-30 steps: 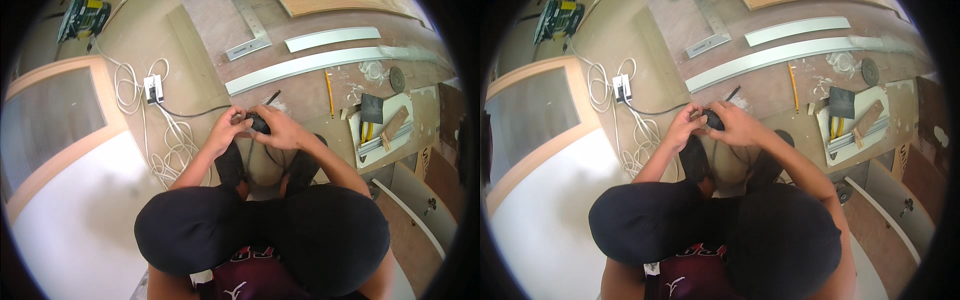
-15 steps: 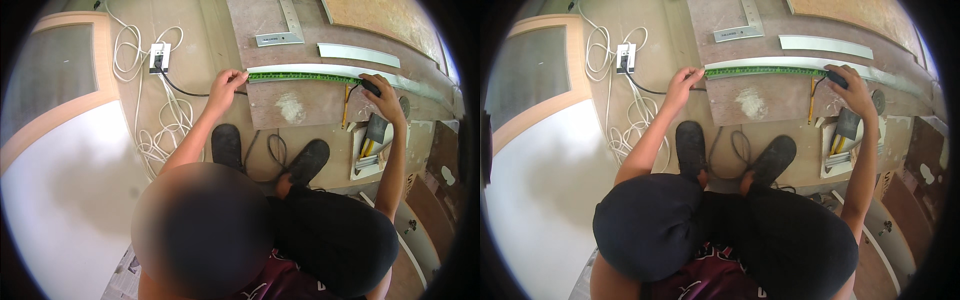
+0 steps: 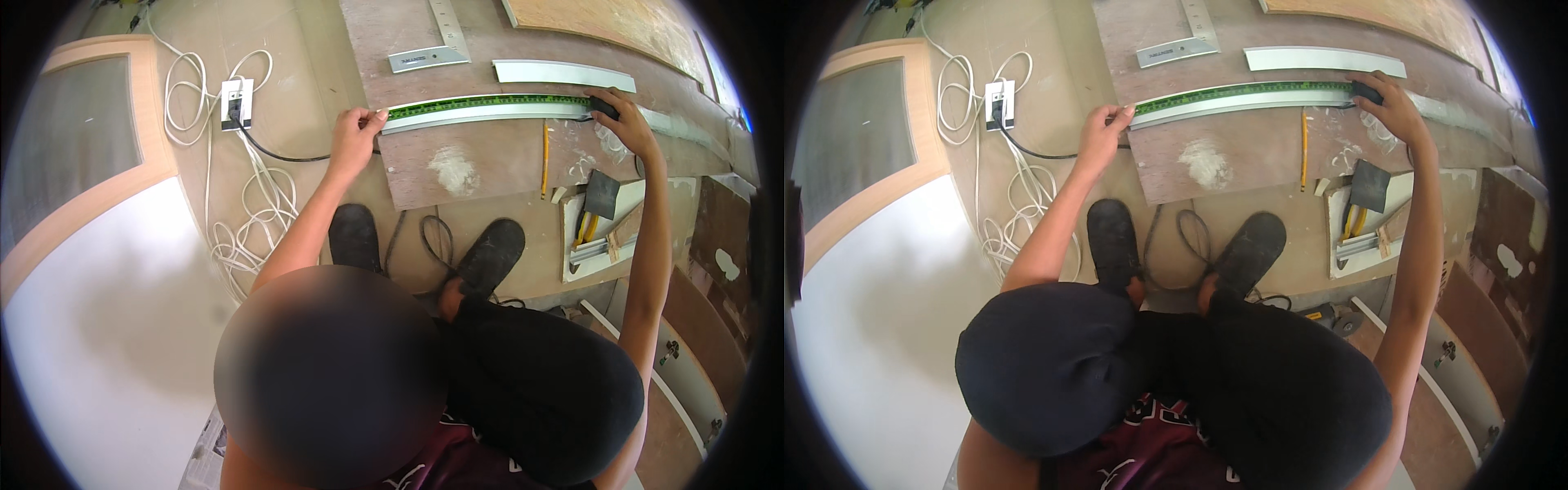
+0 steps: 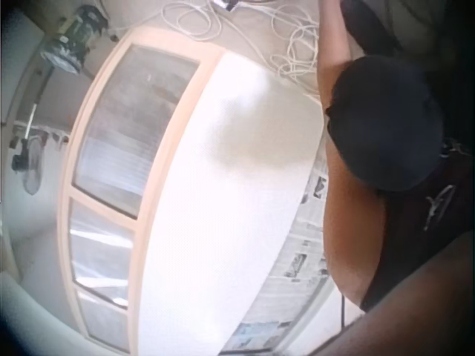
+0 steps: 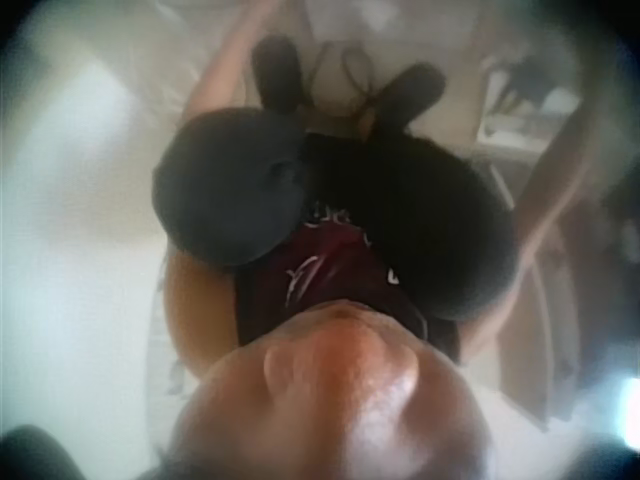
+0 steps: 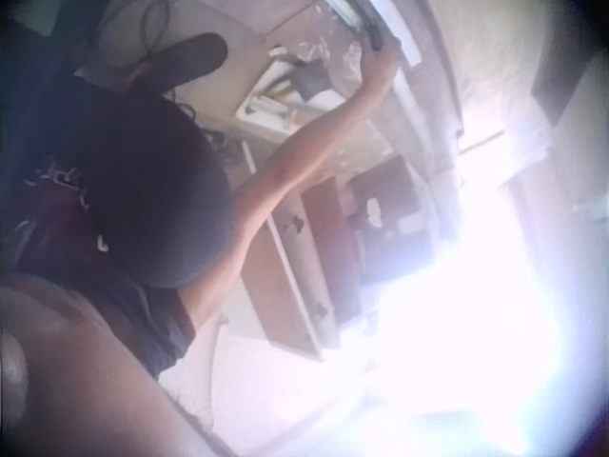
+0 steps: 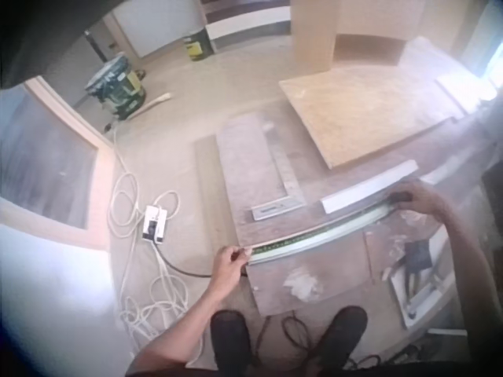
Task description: The person measures and marks a long metal strip using a tape measure, pencil, and square. They then use an angle grinder to cut the metal strip into smaller pieces. The person repeats the measuring, marking, and cutting process on another metal strip.
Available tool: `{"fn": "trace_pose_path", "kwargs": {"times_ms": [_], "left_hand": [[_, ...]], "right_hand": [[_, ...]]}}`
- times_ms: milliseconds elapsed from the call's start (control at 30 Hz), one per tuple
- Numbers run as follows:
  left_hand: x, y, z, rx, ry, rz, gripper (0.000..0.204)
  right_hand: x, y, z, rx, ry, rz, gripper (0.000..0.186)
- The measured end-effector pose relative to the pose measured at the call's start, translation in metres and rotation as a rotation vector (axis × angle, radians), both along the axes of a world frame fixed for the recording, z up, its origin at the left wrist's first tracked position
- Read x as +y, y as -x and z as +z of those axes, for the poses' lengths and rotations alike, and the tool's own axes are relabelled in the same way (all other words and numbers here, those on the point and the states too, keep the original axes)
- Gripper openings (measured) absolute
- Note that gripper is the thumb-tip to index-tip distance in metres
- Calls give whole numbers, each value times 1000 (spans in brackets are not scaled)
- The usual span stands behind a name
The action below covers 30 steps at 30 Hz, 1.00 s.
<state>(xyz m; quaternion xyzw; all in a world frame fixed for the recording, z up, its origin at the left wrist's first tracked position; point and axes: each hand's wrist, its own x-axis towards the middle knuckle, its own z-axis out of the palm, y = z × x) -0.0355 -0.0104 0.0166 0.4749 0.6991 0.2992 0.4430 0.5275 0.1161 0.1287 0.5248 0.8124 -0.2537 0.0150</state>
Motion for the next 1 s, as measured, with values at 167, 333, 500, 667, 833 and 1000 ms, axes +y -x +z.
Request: {"fn": "trace_pose_path", "kwargs": {"times_ms": [167, 333, 500, 667, 833, 1000], "left_hand": [[-3, -12, 5, 26, -30, 51, 45], [5, -25, 10, -17, 170, 81, 45], [22, -40, 17, -90, 214, -8, 48], [19, -46, 0, 306, -101, -139, 46], [61, -137, 58, 514, -670, -774, 57], [65, -182, 29, 571, -566, -841, 68]], "right_hand": [[1, -20, -6, -52, -58, 16, 49], [2, -38, -12, -125, -37, 62, 48], [-4, -58, -6, -142, -99, 36, 49], [5, -57, -7, -147, -95, 45, 51], [22, -93, -34, -208, -115, 60, 50], [29, -85, -23, -198, -60, 41, 48]]}}
